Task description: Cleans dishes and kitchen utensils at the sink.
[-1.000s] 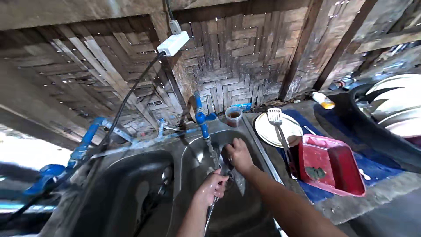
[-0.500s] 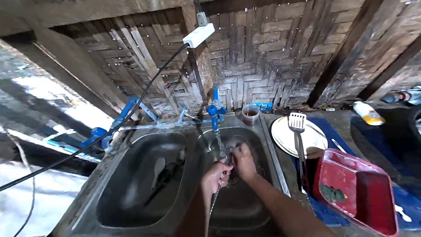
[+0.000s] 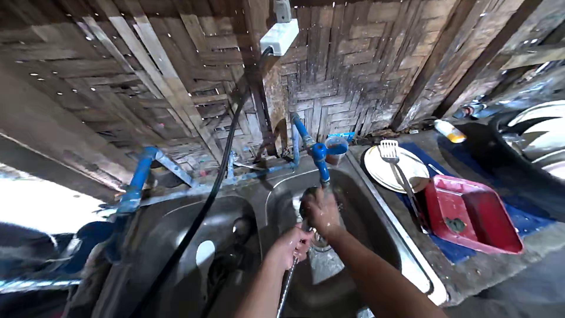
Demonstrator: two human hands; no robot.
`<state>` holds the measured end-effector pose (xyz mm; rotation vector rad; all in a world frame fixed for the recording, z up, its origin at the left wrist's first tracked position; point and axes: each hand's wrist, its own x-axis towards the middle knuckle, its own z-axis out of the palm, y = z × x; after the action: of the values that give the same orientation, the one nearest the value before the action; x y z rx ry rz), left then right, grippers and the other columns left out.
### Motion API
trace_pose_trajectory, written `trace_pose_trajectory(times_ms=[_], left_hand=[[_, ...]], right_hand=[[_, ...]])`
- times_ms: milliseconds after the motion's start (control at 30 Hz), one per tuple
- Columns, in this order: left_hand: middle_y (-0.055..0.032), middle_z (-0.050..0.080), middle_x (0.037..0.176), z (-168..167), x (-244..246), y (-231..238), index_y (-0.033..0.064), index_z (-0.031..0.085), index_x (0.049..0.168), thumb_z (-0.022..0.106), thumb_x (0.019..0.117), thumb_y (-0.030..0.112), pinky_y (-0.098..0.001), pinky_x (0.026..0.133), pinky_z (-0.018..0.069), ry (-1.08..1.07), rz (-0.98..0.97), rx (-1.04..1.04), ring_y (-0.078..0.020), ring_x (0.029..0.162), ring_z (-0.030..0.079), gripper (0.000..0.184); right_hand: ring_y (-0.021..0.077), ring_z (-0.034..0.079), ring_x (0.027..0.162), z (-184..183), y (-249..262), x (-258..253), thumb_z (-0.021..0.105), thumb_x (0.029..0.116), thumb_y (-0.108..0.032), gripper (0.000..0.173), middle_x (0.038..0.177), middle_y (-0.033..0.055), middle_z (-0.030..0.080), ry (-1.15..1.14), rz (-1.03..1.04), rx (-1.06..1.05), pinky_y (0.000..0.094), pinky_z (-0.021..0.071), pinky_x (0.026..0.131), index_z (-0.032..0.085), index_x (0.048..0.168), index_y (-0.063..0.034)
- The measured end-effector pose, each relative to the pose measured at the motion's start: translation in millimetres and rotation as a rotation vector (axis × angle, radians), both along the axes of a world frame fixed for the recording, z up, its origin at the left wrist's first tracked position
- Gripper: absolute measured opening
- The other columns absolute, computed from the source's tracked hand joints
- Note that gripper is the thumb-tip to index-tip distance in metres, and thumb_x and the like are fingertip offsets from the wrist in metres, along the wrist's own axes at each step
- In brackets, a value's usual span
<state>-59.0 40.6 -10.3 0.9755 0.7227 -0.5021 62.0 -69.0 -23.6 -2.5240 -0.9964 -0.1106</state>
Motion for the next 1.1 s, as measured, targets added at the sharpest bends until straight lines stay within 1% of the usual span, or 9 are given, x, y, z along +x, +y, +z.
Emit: trace_pose_trajectory(times_ms=[167, 300, 533, 600, 667, 733, 800, 933, 1100], left_hand=[[0.0032, 0.041, 0.067, -3.7, -4.2, 2.7, 0.0155, 0.044, 0.141, 0.054, 0.1016, 0.009, -0.0182, 0.036, 0.0263, 0.001, -0.069, 0.031, -0.003, 0.041, 0.028, 0.041], [0.0028, 0.043, 0.068, -5.8, -2.7, -2.3, 0.0143, 0.045, 0.136, 0.053, 0.1023, 0.008, -0.0178, 0.036, 0.026, 0.013, -0.158, 0.065, -0.0027, 0.041, 0.028, 0.035], [0.001, 0.048, 0.072, -4.1, 6.8, -0.1, 0.0184, 0.051, 0.142, 0.059, 0.1027, 0.018, -0.0205, 0.039, 0.0292, -0.004, -0.267, 0.324, -0.0059, 0.044, 0.034, 0.04], [0.0004, 0.051, 0.072, -4.3, 15.5, -0.1, 0.0154, 0.052, 0.138, 0.055, 0.106, 0.042, -0.0219, 0.041, 0.0334, 0.006, -0.276, 0.436, -0.0071, 0.046, 0.038, 0.042], [-0.0025, 0.058, 0.076, -0.2, 26.0, -3.7, 0.0124, 0.058, 0.13, 0.039, 0.1032, 0.066, -0.0253, 0.046, 0.0386, 0.025, -0.272, 0.53, -0.0105, 0.05, 0.045, 0.063], [-0.0054, 0.065, 0.078, 5.9, 37.4, -11.3, 0.0095, 0.062, 0.125, 0.029, 0.1051, 0.066, -0.0288, 0.048, 0.0434, -0.008, -0.248, 0.657, -0.0135, 0.052, 0.052, 0.069], [-0.0056, 0.067, 0.083, 4.5, 49.7, -18.2, 0.0076, 0.067, 0.118, 0.042, 0.1076, 0.053, -0.0348, 0.061, 0.05, -0.101, -0.242, 0.814, -0.0157, 0.064, 0.059, 0.052], [-0.0107, 0.072, 0.104, 4.0, 66.7, -29.3, 0.0066, 0.067, 0.124, 0.064, 0.0998, 0.039, -0.044, 0.084, 0.0592, -0.306, -0.29, 0.926, -0.022, 0.089, 0.071, 0.04], [-0.013, 0.069, 0.116, 36.8, 67.1, -53.4, 0.0059, 0.062, 0.133, 0.055, 0.1043, 0.017, -0.0398, 0.08, 0.0606, -0.385, -0.404, 1.041, -0.0198, 0.088, 0.07, 0.032]], right_hand=[[0.0372, 0.064, 0.111, -3.3, 1.7, -0.6, 0.062, 0.0972, -0.029, 0.024, 0.114, 0.0178, 0.068, -0.029, -0.227, 0.049, 0.0547, 0.0519, 0.096, 0.075, 0.113, -0.0162], [0.0345, 0.064, 0.115, -2.8, -6.5, -5.4, 0.06, 0.0973, -0.026, 0.026, 0.118, 0.0145, 0.069, -0.052, -0.027, -0.021, 0.0544, 0.0513, 0.098, 0.074, 0.118, -0.021], [0.0275, 0.066, 0.1, -48.0, -66.2, 10.2, 0.066, 0.0975, -0.029, 0.021, 0.103, 0.0126, 0.067, 0.148, -0.691, 0.474, 0.0459, 0.0567, 0.09, 0.077, 0.105, -0.013], [0.0221, 0.069, 0.097, -63.2, -76.4, 0.2, 0.063, 0.1005, -0.024, 0.022, 0.103, 0.0116, 0.071, 0.374, -0.769, 0.754, 0.0415, 0.0572, 0.089, 0.075, 0.108, -0.0063], [0.0185, 0.067, 0.077, -62.4, -81.1, -7.1, 0.057, 0.1052, -0.018, 0.023, 0.094, 0.013, 0.07, 0.704, -0.862, 1.145, 0.0357, 0.058, 0.07, 0.068, 0.114, 0.0012], [0.02, 0.061, 0.063, -51.1, -89.6, -6.6, 0.049, 0.109, -0.024, 0.031, 0.087, 0.0135, 0.064, 1.08, -0.9, 1.456, 0.0362, 0.0552, 0.057, 0.055, 0.128, -0.0017], [0.0198, 0.06, 0.059, -35.5, -102.9, 1.3, 0.045, 0.1089, -0.038, 0.037, 0.082, 0.0108, 0.06, 1.36, -0.859, 1.585, 0.0364, 0.0566, 0.055, 0.048, 0.134, -0.0106], [0.0198, 0.06, 0.064, -5.7, -127.8, 25.1, 0.051, 0.1059, -0.044, 0.042, 0.091, 0.0107, 0.063, 1.37, -0.694, 1.395, 0.0374, 0.0565, 0.059, 0.06, 0.13, -0.0106], [0.0198, 0.064, 0.105, 12.7, -116.9, 31.2, 0.065, 0.0978, -0.035, 0.028, 0.108, 0.0083, 0.07, 0.623, -0.192, 0.74, 0.0409, 0.0537, 0.094, 0.078, 0.108, -0.0113]])
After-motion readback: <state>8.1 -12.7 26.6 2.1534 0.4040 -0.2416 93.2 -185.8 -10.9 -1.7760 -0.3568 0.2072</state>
